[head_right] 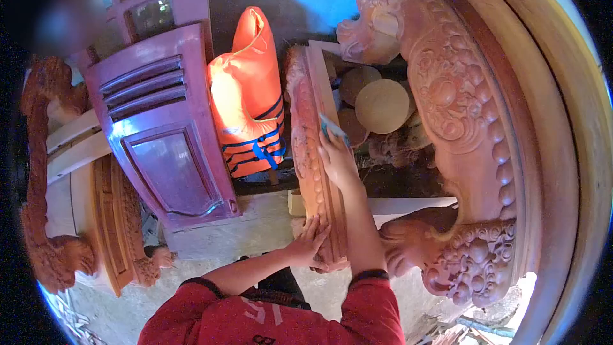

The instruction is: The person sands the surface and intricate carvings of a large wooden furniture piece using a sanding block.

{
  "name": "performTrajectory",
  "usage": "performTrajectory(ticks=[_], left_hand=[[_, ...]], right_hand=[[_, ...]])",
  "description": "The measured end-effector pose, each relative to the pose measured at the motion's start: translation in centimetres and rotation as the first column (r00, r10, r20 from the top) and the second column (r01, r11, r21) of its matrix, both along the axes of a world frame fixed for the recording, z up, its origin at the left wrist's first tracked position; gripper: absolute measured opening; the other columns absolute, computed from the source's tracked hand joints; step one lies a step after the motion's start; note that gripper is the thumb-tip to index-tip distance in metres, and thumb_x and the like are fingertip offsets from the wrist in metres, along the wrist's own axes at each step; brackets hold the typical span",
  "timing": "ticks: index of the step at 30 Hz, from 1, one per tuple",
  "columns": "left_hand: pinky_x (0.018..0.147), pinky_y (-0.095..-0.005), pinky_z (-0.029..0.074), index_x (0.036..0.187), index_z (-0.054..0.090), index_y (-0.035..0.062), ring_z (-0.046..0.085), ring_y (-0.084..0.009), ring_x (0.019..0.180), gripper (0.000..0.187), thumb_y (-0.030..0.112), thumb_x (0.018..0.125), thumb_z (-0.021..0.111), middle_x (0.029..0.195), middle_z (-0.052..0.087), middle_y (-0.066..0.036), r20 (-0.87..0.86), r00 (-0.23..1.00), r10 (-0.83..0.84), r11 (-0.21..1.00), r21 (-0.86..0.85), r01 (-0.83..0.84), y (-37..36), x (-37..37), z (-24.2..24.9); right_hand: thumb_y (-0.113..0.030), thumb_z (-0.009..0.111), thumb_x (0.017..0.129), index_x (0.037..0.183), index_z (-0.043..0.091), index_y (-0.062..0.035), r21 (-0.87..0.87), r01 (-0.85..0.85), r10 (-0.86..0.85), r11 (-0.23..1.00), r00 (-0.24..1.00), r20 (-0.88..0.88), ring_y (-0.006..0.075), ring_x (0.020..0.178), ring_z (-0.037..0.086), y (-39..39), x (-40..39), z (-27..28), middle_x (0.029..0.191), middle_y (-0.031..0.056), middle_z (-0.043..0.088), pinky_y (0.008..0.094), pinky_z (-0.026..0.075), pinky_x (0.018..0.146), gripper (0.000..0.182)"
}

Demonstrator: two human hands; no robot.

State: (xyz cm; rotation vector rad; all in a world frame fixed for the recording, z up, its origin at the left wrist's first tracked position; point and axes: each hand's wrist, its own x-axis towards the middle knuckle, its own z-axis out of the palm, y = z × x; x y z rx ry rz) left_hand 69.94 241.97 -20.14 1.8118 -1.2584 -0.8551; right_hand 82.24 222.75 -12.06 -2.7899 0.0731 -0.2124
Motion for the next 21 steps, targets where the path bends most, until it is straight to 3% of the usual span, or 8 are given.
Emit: performTrajectory(ticks=[5, 7, 9, 11, 13, 17, 19, 21], left_hand=[[0.106, -0.0497, 0.02, 0.141, -0.003, 0.0053, 0.0, -0.0468, 0.132, 0.114, 0.05, 0.067, 0.07, 0.143, -0.004, -0.03, -0.114, 0.989, 0.091, 0.986, -0.127, -0.106, 0.4, 2.9, -1.8], [0.108, -0.0454, 0.016, 0.14, -0.004, -0.0003, 0.0, -0.0461, 0.133, 0.113, 0.049, 0.069, 0.069, 0.143, -0.002, -0.03, -0.226, 0.884, 0.41, 0.888, -0.125, -0.443, -0.4, 5.8, -2.9], [0.108, -0.0443, 0.014, 0.138, -0.005, -0.0046, 0.0, -0.0449, 0.133, 0.109, 0.046, 0.073, 0.066, 0.143, -0.001, -0.03, -0.412, 0.808, 0.421, 0.829, -0.188, -0.527, -3.1, 9.9, -3.6], [0.109, -0.045, 0.012, 0.14, -0.004, 0.001, 0.0, -0.0453, 0.133, 0.098, 0.041, 0.079, 0.062, 0.143, -0.001, -0.03, -0.2, 0.849, 0.489, 0.735, -0.429, -0.525, -6.4, 14.5, -4.8], [0.109, -0.0462, 0.01, 0.142, -0.002, 0.0085, 0.003, -0.046, 0.132, 0.089, 0.037, 0.083, 0.058, 0.142, 0.002, -0.031, -0.163, 0.801, 0.576, 0.726, -0.349, -0.593, -8.7, 17.8, -4.0], [0.108, -0.0475, 0.008, 0.144, 0.002, 0.014, 0.005, -0.0467, 0.132, 0.08, 0.037, 0.086, 0.052, 0.142, 0.006, -0.032, -0.237, 0.789, 0.567, 0.739, -0.277, -0.614, -11.3, 20.0, -2.9], [0.107, -0.0498, 0.008, 0.144, 0.005, 0.0135, 0.006, -0.0465, 0.132, 0.073, 0.037, 0.088, 0.047, 0.141, 0.008, -0.033, 0.024, 0.727, 0.686, 0.696, -0.312, -0.647, -11.7, 19.0, -3.1], [0.106, -0.0524, 0.007, 0.143, 0.013, 0.0131, 0.007, -0.0457, 0.132, 0.064, 0.035, 0.09, 0.042, 0.141, 0.008, -0.033, 0.001, 0.726, 0.688, 0.687, -0.324, -0.65, -11.4, 18.7, -2.5]], right_hand=[[-0.018, 0.046, 0.09, 0.123, 0.047, -0.0009, 0.158, -0.06, 0.054, 0.986, 0.998, 0.04, 0.0384, 0.121, 0.037, 0.6, -3.1, 1.5, 0.135, 0.0198, 0.036, 0.0428, 0.033, 0.099, 0.037], [-0.018, 0.046, 0.09, 0.123, 0.047, -0.0008, 0.206, -0.049, 0.044, 0.977, 0.999, 0.032, 0.039, 0.121, 0.037, 0.4, -1.2, 1.1, 0.135, 0.0199, 0.037, 0.0422, 0.033, 0.099, 0.037], [-0.018, 0.045, 0.091, 0.125, 0.046, -0.0004, 0.099, -0.009, 0.009, 0.995, 1.0, 0.006, 0.0361, 0.124, 0.037, -0.9, 4.6, 0.6, 0.134, 0.0212, 0.038, 0.0376, 0.032, 0.101, 0.038], [-0.018, 0.044, 0.092, 0.124, 0.047, -0.0006, 0.1, -0.034, 0.032, 0.994, 0.999, 0.02, 0.0358, 0.124, 0.037, -2.8, 9.5, 0.1, 0.133, 0.0212, 0.039, 0.0375, 0.033, 0.1, 0.037], [-0.018, 0.044, 0.092, 0.124, 0.047, -0.0009, 0.134, -0.003, 0.0, 0.991, 1.0, 0.023, 0.0355, 0.123, 0.037, -3.2, 10.2, -0.2, 0.133, 0.0213, 0.04, 0.0373, 0.033, 0.1, 0.037], [-0.019, 0.044, 0.092, 0.124, 0.048, -0.0014, 0.153, 0.036, -0.029, 0.988, 0.998, -0.052, 0.0358, 0.123, 0.038, -2.8, 6.1, 0.3, 0.132, 0.0194, 0.04, 0.0383, 0.034, 0.099, 0.036], [-0.019, 0.044, 0.092, 0.124, 0.048, -0.0015, 0.137, 0.011, -0.009, 0.991, 1.0, -0.015, 0.0355, 0.123, 0.038, -3.0, 6.9, 0.3, 0.132, 0.0186, 0.041, 0.0385, 0.034, 0.098, 0.036], [-0.019, 0.044, 0.092, 0.123, 0.048, -0.0013, 0.2, 0.101, -0.079, 0.974, 0.99, -0.117, 0.0346, 0.123, 0.038, -2.9, 7.9, 1.0, 0.133, 0.0171, 0.041, 0.0389, 0.034, 0.099, 0.036]])
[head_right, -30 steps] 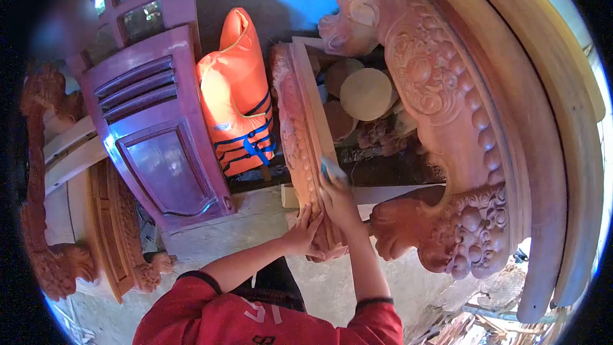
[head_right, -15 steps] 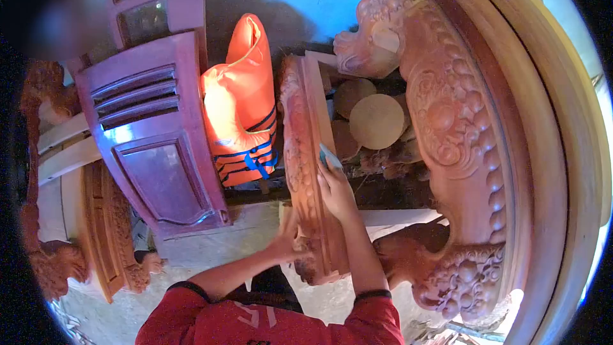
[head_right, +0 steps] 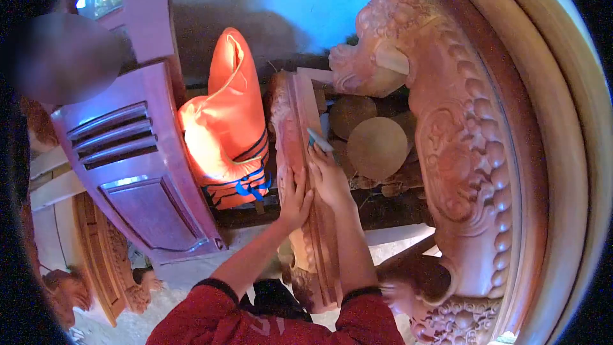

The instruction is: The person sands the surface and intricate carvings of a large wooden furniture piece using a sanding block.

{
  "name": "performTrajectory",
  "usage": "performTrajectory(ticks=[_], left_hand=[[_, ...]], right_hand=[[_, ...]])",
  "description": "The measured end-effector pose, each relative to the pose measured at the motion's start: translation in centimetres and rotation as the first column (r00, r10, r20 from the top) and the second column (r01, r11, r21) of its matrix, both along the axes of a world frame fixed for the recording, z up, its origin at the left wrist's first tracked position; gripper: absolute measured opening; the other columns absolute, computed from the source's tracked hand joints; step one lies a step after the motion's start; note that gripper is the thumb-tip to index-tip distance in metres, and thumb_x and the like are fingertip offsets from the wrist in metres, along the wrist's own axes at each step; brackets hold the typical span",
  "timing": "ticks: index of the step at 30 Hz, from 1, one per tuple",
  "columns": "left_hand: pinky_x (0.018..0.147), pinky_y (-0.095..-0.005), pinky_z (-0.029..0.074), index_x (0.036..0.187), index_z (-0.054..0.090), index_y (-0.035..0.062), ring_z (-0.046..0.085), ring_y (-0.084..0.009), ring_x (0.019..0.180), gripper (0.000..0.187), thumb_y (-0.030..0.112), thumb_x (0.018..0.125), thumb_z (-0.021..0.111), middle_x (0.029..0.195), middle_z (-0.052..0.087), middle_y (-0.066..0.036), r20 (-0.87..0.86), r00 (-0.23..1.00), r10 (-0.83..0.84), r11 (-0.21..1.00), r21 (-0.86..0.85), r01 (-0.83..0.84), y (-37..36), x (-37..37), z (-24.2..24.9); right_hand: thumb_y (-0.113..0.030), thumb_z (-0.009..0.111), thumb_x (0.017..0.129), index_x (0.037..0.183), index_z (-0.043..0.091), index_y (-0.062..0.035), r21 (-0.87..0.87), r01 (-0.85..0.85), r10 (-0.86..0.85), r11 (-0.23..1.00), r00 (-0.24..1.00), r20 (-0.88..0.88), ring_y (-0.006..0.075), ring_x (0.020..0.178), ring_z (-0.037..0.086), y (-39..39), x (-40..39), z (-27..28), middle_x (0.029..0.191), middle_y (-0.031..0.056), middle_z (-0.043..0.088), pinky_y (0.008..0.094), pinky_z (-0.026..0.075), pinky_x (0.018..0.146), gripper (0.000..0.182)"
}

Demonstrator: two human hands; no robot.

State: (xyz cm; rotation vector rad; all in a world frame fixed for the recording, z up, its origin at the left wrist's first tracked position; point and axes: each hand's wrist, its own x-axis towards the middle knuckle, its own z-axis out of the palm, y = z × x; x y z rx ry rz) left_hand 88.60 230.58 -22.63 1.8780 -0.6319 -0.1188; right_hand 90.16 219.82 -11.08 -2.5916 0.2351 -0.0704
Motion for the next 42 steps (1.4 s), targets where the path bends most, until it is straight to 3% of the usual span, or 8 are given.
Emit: performTrajectory(ticks=[6, 13, 18, 20, 23, 32, 38, 42], left_hand=[[0.107, -0.05, 0.005, 0.141, 0.023, 0.0108, 0.006, -0.0438, 0.133, 0.057, 0.029, 0.09, 0.042, 0.143, 0.007, -0.03, -0.066, 0.998, 0.017, 0.999, -0.036, -0.019, -0.3, -0.1, 0.1], [0.107, -0.0495, 0.003, 0.141, 0.022, 0.0107, 0.0, -0.0438, 0.134, 0.058, 0.027, 0.089, 0.042, 0.144, 0.003, -0.028, -0.096, 0.995, -0.015, 0.993, -0.121, 0.003, 0.2, 0.2, -0.1], [0.108, -0.0459, 0.004, 0.141, 0.018, 0.0051, 0.001, -0.0427, 0.135, 0.061, 0.02, 0.088, 0.043, 0.145, 0.001, -0.028, -0.073, 0.997, -0.022, 0.995, -0.102, 0.015, 0.3, 0.3, -0.3], [0.107, -0.0495, 0.003, 0.142, 0.022, 0.0124, 0.0, -0.0432, 0.134, 0.059, 0.028, 0.088, 0.043, 0.145, 0.002, -0.026, -0.135, 0.99, -0.034, 0.984, -0.177, 0.01, 0.1, 0.2, -0.2], [0.107, -0.0494, 0.004, 0.142, 0.023, 0.0131, 0.001, -0.0431, 0.134, 0.059, 0.027, 0.088, 0.043, 0.146, 0.002, -0.026, -0.136, 0.99, -0.033, 0.988, -0.157, 0.011, 0.2, 0.4, 0.2], [0.108, -0.0481, 0.006, 0.142, 0.019, 0.0105, 0.003, -0.0422, 0.135, 0.059, 0.026, 0.089, 0.041, 0.146, 0.002, -0.025, -0.101, 0.995, -0.01, 0.997, -0.082, 0.002, 0.4, 0.0, 0.4], [0.107, -0.051, 0.007, 0.143, 0.012, 0.0143, 0.005, -0.0414, 0.134, 0.066, 0.036, 0.088, 0.042, 0.146, 0.004, -0.024, -0.014, 1.0, -0.008, 0.998, 0.057, 0.009, 0.7, 0.2, -0.5], [0.106, -0.0526, 0.014, 0.142, 0.013, 0.0104, 0.007, -0.0447, 0.133, 0.084, 0.042, 0.078, 0.059, 0.145, 0.005, -0.025, 0.124, 0.978, -0.169, 0.976, 0.161, 0.148, 5.6, 1.1, 0.7]], right_hand=[[-0.018, 0.045, 0.091, 0.121, 0.05, -0.0012, -0.07, -0.067, 0.076, 0.995, 0.987, 0.143, 0.0355, 0.119, 0.041, -3.1, 12.3, -1.6, 0.131, 0.0176, 0.043, 0.0385, 0.035, 0.098, 0.035], [-0.019, 0.043, 0.092, 0.124, 0.048, -0.0026, -0.142, 0.026, -0.005, 0.99, 0.99, 0.142, 0.0338, 0.125, 0.034, -1.4, 6.1, -1.8, 0.134, 0.0168, 0.04, 0.038, 0.033, 0.1, 0.037], [-0.021, 0.04, 0.093, 0.125, 0.047, -0.0034, -0.191, -0.027, 0.056, 0.981, 0.987, 0.147, 0.0331, 0.127, 0.031, -3.4, 13.9, -2.9, 0.136, 0.0147, 0.039, 0.0373, 0.031, 0.101, 0.037], [-0.022, 0.04, 0.093, 0.126, 0.046, -0.0053, -0.148, -0.067, 0.097, 0.987, 0.973, 0.208, 0.034, 0.127, 0.031, -4.3, 18.6, -2.9, 0.135, 0.015, 0.039, 0.0377, 0.031, 0.102, 0.038], [-0.02, 0.04, 0.091, 0.127, 0.045, -0.0092, -0.242, 0.051, -0.042, 0.969, 0.998, 0.043, 0.0375, 0.123, 0.035, -4.5, 21.1, -2.0, 0.133, 0.019, 0.039, 0.0419, 0.034, 0.1, 0.038], [-0.019, 0.045, 0.091, 0.127, 0.044, -0.0042, -0.296, -0.056, 0.095, 0.953, 0.989, 0.117, 0.0382, 0.128, 0.03, -0.6, 6.5, -2.0, 0.136, 0.017, 0.037, 0.0404, 0.028, 0.103, 0.039], [-0.019, 0.048, 0.089, 0.125, 0.047, -0.003, -0.281, 0.042, -0.047, 0.959, 0.999, -0.012, 0.0347, 0.126, 0.034, 3.6, -2.0, 0.8, 0.134, 0.0176, 0.04, 0.0389, 0.031, 0.102, 0.039], [-0.015, 0.059, 0.082, 0.104, 0.062, -0.005, 0.017, 0.005, -0.005, 1.0, 1.0, -0.011, 0.0303, 0.107, 0.053, 6.4, -7.6, 3.4, 0.109, 0.0162, 0.058, 0.0371, 0.041, 0.09, 0.024]])
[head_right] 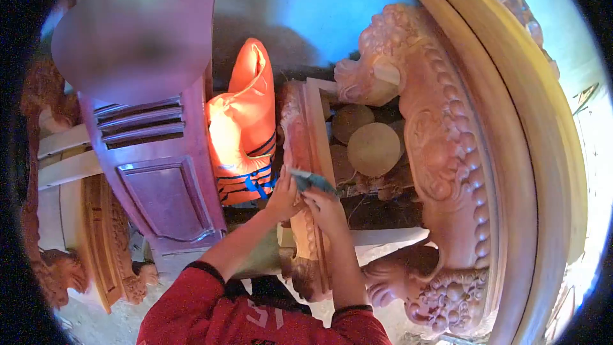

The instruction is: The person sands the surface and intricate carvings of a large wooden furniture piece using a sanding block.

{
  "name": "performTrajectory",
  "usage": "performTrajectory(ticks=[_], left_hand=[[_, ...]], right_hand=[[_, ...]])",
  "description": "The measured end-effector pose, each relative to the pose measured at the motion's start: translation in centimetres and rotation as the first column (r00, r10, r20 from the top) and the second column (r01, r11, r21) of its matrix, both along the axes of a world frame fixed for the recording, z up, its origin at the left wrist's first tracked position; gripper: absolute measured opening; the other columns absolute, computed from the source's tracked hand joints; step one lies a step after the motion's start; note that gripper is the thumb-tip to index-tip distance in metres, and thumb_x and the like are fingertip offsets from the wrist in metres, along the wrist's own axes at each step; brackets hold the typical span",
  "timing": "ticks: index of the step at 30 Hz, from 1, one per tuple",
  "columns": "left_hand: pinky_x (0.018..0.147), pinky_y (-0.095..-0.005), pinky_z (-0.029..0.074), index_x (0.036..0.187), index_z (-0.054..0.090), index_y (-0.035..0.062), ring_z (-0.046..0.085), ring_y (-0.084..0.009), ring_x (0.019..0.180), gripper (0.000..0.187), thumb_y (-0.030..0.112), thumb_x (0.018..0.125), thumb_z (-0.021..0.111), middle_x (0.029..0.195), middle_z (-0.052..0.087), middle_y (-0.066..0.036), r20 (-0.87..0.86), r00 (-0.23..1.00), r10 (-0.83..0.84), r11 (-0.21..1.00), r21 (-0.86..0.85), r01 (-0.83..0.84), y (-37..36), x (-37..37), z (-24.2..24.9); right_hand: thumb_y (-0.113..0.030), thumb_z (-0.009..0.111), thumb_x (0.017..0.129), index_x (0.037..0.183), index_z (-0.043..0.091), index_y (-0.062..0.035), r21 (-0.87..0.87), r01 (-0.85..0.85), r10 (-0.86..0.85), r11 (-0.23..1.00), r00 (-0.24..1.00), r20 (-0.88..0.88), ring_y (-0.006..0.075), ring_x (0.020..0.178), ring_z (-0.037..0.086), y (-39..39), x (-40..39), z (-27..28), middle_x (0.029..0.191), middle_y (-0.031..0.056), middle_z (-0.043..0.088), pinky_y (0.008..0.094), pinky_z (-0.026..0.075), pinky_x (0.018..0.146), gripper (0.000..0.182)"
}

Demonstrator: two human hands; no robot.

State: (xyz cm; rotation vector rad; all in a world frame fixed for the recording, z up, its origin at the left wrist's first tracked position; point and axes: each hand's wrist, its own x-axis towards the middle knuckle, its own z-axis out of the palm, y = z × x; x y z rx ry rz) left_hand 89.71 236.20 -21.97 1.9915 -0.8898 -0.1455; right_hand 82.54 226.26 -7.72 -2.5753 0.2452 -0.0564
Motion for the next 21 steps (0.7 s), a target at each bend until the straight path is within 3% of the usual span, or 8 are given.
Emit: performTrajectory(ticks=[3, 8, 10, 12, 14, 18, 20, 21], left_hand=[[0.105, -0.0527, 0.019, 0.142, 0.013, 0.0103, 0.006, -0.0461, 0.133, 0.112, 0.043, 0.057, 0.079, 0.145, 0.004, -0.025, 0.044, 0.995, -0.092, 0.994, -0.057, 0.094, 5.6, -1.8, 3.5], [0.105, -0.0521, 0.019, 0.141, 0.02, 0.0116, 0.005, -0.0453, 0.133, 0.111, 0.045, 0.054, 0.08, 0.145, 0.007, -0.024, -0.005, 0.994, -0.109, 0.985, -0.139, 0.107, 10.5, -5.9, 6.6], [0.105, -0.0519, 0.018, 0.14, 0.021, 0.0106, 0.001, -0.0418, 0.135, 0.107, 0.045, 0.056, 0.078, 0.146, 0.005, -0.022, 0.086, 0.951, -0.298, 0.953, -0.029, 0.302, 11.5, -6.9, 8.5], [0.106, -0.0526, 0.015, 0.14, 0.025, 0.0104, 0.017, -0.0365, 0.134, 0.093, 0.036, 0.065, 0.075, 0.143, 0.021, -0.019, 0.052, 0.913, -0.404, 0.905, 0.17, 0.39, 11.7, -9.2, 9.6], [0.105, -0.0483, 0.025, 0.133, 0.035, 0.0093, 0.04, -0.0362, 0.121, 0.067, 0.03, 0.076, 0.064, 0.13, 0.043, -0.018, -0.255, 0.733, -0.631, 0.666, 0.305, 0.68, 11.2, -11.3, 6.9], [0.101, -0.0422, 0.033, 0.126, 0.042, 0.0067, 0.051, -0.0352, 0.108, 0.047, 0.021, 0.083, 0.053, 0.115, 0.055, -0.018, -0.342, 0.758, -0.555, 0.701, 0.299, 0.648, 11.2, -13.5, 5.4], [0.098, -0.0385, 0.036, 0.128, 0.041, 0.0052, 0.047, -0.0358, 0.113, 0.047, 0.016, 0.083, 0.049, 0.123, 0.05, -0.019, -0.368, 0.909, -0.198, 0.893, 0.315, 0.322, 10.8, -13.5, 6.2], [0.098, -0.0385, 0.036, 0.128, 0.041, 0.0052, 0.047, -0.0358, 0.113, 0.047, 0.016, 0.083, 0.049, 0.123, 0.05, -0.019, -0.358, 0.912, -0.2, 0.893, 0.317, 0.32, 10.1, -13.9, 4.8]], right_hand=[[-0.014, 0.066, 0.076, 0.092, 0.066, -0.0063, 0.064, 0.035, -0.031, 0.997, 0.997, -0.064, 0.0287, 0.09, 0.059, 1.7, -4.5, 0.5, 0.092, 0.0133, 0.064, 0.0357, 0.046, 0.079, 0.017], [-0.015, 0.07, 0.071, 0.086, 0.066, -0.0056, 0.206, 0.012, 0.016, 0.978, 0.991, -0.131, 0.0278, 0.078, 0.059, 4.5, -9.9, 1.0, 0.079, 0.0126, 0.062, 0.0343, 0.046, 0.069, 0.018], [-0.016, 0.071, 0.07, 0.085, 0.066, -0.0053, 0.15, 0.009, 0.005, 0.989, 0.996, -0.094, 0.0281, 0.078, 0.059, 5.4, -11.6, 0.3, 0.079, 0.013, 0.061, 0.0346, 0.046, 0.069, 0.019], [-0.017, 0.071, 0.07, 0.087, 0.065, -0.0058, 0.237, 0.024, -0.006, 0.971, 0.997, -0.077, 0.0277, 0.08, 0.059, 6.7, -13.1, 1.0, 0.08, 0.0124, 0.06, 0.0347, 0.046, 0.07, 0.021], [-0.017, 0.071, 0.07, 0.09, 0.065, -0.0059, 0.184, -0.001, 0.014, 0.983, 0.997, -0.07, 0.0278, 0.084, 0.059, 7.0, -14.4, 2.0, 0.085, 0.0122, 0.061, 0.0342, 0.046, 0.072, 0.024], [-0.025, 0.071, 0.072, 0.101, 0.063, -0.0072, 0.204, 0.112, -0.148, 0.972, 0.974, 0.17, 0.0284, 0.101, 0.055, 5.5, -17.1, 2.0, 0.105, 0.0121, 0.061, 0.0365, 0.042, 0.088, 0.034], [-0.026, 0.067, 0.077, 0.111, 0.059, -0.0068, 0.212, 0.167, -0.203, 0.963, 0.965, 0.164, 0.0298, 0.108, 0.052, 3.4, -18.7, 0.8, 0.112, 0.014, 0.058, 0.0379, 0.04, 0.092, 0.04], [-0.028, 0.064, 0.079, 0.115, 0.056, -0.0068, 0.088, 0.268, -0.281, 0.959, 0.939, 0.197, 0.0317, 0.109, 0.051, 2.7, -19.1, 0.1, 0.112, 0.0164, 0.057, 0.0391, 0.039, 0.093, 0.042]])
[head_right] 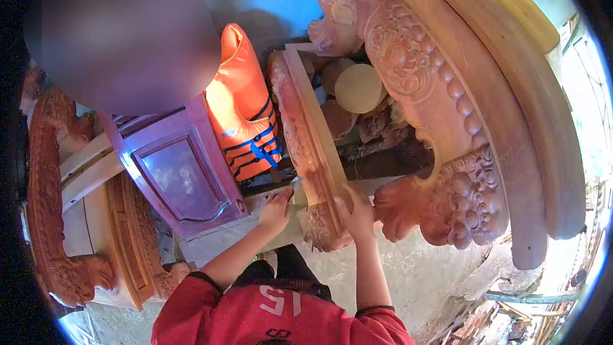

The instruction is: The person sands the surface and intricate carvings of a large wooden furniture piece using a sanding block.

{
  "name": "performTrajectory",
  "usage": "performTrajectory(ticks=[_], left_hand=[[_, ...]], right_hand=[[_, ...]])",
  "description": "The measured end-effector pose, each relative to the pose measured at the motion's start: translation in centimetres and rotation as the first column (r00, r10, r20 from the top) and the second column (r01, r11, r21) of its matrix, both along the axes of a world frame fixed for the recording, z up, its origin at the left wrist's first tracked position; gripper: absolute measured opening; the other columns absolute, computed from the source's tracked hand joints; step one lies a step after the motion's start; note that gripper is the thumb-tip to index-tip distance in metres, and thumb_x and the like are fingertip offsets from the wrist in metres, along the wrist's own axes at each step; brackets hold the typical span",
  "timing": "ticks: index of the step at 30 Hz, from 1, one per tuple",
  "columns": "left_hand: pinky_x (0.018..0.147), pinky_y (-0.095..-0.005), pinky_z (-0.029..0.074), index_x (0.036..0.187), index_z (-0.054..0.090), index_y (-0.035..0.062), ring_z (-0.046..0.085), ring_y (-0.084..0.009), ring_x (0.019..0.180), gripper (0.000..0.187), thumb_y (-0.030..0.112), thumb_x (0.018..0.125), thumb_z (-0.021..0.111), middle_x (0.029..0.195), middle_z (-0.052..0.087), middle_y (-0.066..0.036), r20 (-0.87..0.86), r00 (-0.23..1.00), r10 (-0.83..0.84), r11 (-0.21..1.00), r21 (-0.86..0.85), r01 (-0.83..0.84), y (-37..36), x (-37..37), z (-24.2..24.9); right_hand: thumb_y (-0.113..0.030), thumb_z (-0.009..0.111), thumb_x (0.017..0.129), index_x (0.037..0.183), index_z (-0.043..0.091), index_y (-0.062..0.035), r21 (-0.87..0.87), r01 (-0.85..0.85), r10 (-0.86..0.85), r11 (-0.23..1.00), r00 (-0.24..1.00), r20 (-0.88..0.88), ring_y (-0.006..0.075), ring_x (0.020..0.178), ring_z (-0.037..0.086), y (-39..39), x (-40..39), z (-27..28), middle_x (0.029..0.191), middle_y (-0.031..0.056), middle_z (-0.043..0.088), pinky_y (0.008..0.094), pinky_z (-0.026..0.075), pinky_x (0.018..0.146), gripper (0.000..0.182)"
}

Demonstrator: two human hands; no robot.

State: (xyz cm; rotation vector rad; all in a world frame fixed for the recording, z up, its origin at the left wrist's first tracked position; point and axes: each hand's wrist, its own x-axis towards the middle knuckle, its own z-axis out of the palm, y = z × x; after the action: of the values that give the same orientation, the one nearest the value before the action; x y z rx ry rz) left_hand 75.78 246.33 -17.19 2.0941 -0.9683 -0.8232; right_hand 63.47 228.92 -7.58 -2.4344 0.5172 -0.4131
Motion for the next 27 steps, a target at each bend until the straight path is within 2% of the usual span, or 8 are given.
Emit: performTrajectory(ticks=[3, 6, 12, 13, 14, 15, 19, 27], left_hand=[[0.095, -0.0425, 0.038, 0.13, 0.04, 0.0074, 0.046, -0.0371, 0.114, 0.052, 0.015, 0.08, 0.051, 0.135, 0.039, -0.016, 0.192, 0.957, 0.217, 0.965, -0.189, -0.181, -2.5, -2.8, -4.1], [0.098, -0.0414, 0.034, 0.135, 0.033, 0.0094, 0.037, -0.0374, 0.123, 0.06, 0.012, 0.079, 0.052, 0.143, 0.028, -0.012, 0.231, 0.973, -0.018, 0.872, -0.473, 0.128, -3.9, -7.6, -4.5], [0.102, -0.04, 0.029, 0.135, 0.033, 0.0049, 0.032, -0.0342, 0.127, 0.061, 0.015, 0.079, 0.055, 0.141, 0.029, -0.016, 0.574, 0.802, -0.166, 0.769, -0.434, 0.47, -3.7, -10.1, -8.8], [0.103, -0.0402, 0.027, 0.135, 0.032, 0.0036, 0.029, -0.0337, 0.129, 0.058, 0.016, 0.082, 0.053, 0.141, 0.027, -0.018, 0.034, 0.987, -0.156, 0.851, -0.503, 0.152, -5.2, -8.6, -8.8], [0.103, -0.0403, 0.026, 0.135, 0.031, 0.0022, 0.027, -0.0331, 0.13, 0.055, 0.017, 0.085, 0.051, 0.142, 0.026, -0.02, -0.514, 0.855, -0.068, 0.914, -0.376, -0.154, -6.3, -7.3, -8.8], [0.103, -0.0403, 0.026, 0.135, 0.031, 0.0022, 0.027, -0.0331, 0.13, 0.055, 0.017, 0.085, 0.051, 0.142, 0.026, -0.02, -0.522, 0.851, -0.063, 0.917, -0.366, -0.157, -6.9, -6.6, -8.6], [0.107, -0.0422, 0.019, 0.133, 0.029, -0.0023, 0.02, -0.0404, 0.131, 0.044, 0.017, 0.094, 0.036, 0.142, 0.016, -0.029, -0.223, 0.867, 0.446, 0.682, -0.542, -0.491, -9.2, -4.7, -6.1], [0.107, -0.0451, 0.017, 0.136, 0.033, 0.0083, 0.016, -0.0406, 0.133, 0.051, 0.012, 0.087, 0.046, 0.144, 0.017, -0.022, 0.226, 0.959, 0.172, 0.852, -0.523, -0.03, -5.8, -10.6, -4.5]], right_hand=[[-0.032, 0.055, 0.084, 0.126, 0.047, -0.0066, -0.188, 0.165, -0.16, 0.968, 0.986, 0.044, 0.0382, 0.1, 0.054, -0.3, -0.3, -2.7, 0.102, 0.0231, 0.059, 0.0441, 0.04, 0.088, 0.05], [-0.035, 0.056, 0.083, 0.126, 0.048, -0.0065, -0.229, 0.267, -0.318, 0.936, 0.92, -0.228, 0.039, 0.083, 0.058, 0.2, -0.7, -2.2, 0.088, 0.0226, 0.062, 0.0452, 0.044, 0.077, 0.051], [-0.034, 0.057, 0.082, 0.123, 0.051, -0.0085, -0.22, 0.282, -0.292, 0.934, 0.956, -0.012, 0.0363, 0.069, 0.059, -1.1, -1.3, -4.8, 0.076, 0.0215, 0.062, 0.0436, 0.045, 0.066, 0.048], [-0.034, 0.057, 0.082, 0.121, 0.053, -0.0079, -0.224, 0.288, -0.3, 0.931, 0.954, -0.02, 0.0363, 0.07, 0.059, -0.9, -1.2, -4.7, 0.076, 0.022, 0.062, 0.0437, 0.045, 0.066, 0.047], [-0.034, 0.056, 0.082, 0.119, 0.054, -0.0073, -0.221, 0.292, -0.306, 0.93, 0.952, -0.028, 0.0363, 0.07, 0.059, -0.8, -1.1, -4.6, 0.076, 0.0225, 0.062, 0.0439, 0.045, 0.066, 0.045], [-0.034, 0.056, 0.082, 0.119, 0.054, -0.0073, -0.215, 0.29, -0.305, 0.932, 0.952, -0.038, 0.0363, 0.07, 0.059, -0.8, -1.0, -4.5, 0.076, 0.0225, 0.062, 0.0439, 0.045, 0.066, 0.045], [-0.025, 0.057, 0.084, 0.115, 0.055, -0.0044, -0.285, 0.292, -0.329, 0.913, 0.94, -0.091, 0.034, 0.075, 0.062, -0.3, -0.8, -3.8, 0.083, 0.0197, 0.064, 0.0398, 0.047, 0.068, 0.038], [-0.026, 0.057, 0.083, 0.109, 0.059, -0.0059, -0.237, 0.289, -0.286, 0.928, 0.957, 0.047, 0.037, 0.072, 0.061, -0.7, -0.6, -4.7, 0.083, 0.0186, 0.064, 0.0429, 0.046, 0.068, 0.034]])
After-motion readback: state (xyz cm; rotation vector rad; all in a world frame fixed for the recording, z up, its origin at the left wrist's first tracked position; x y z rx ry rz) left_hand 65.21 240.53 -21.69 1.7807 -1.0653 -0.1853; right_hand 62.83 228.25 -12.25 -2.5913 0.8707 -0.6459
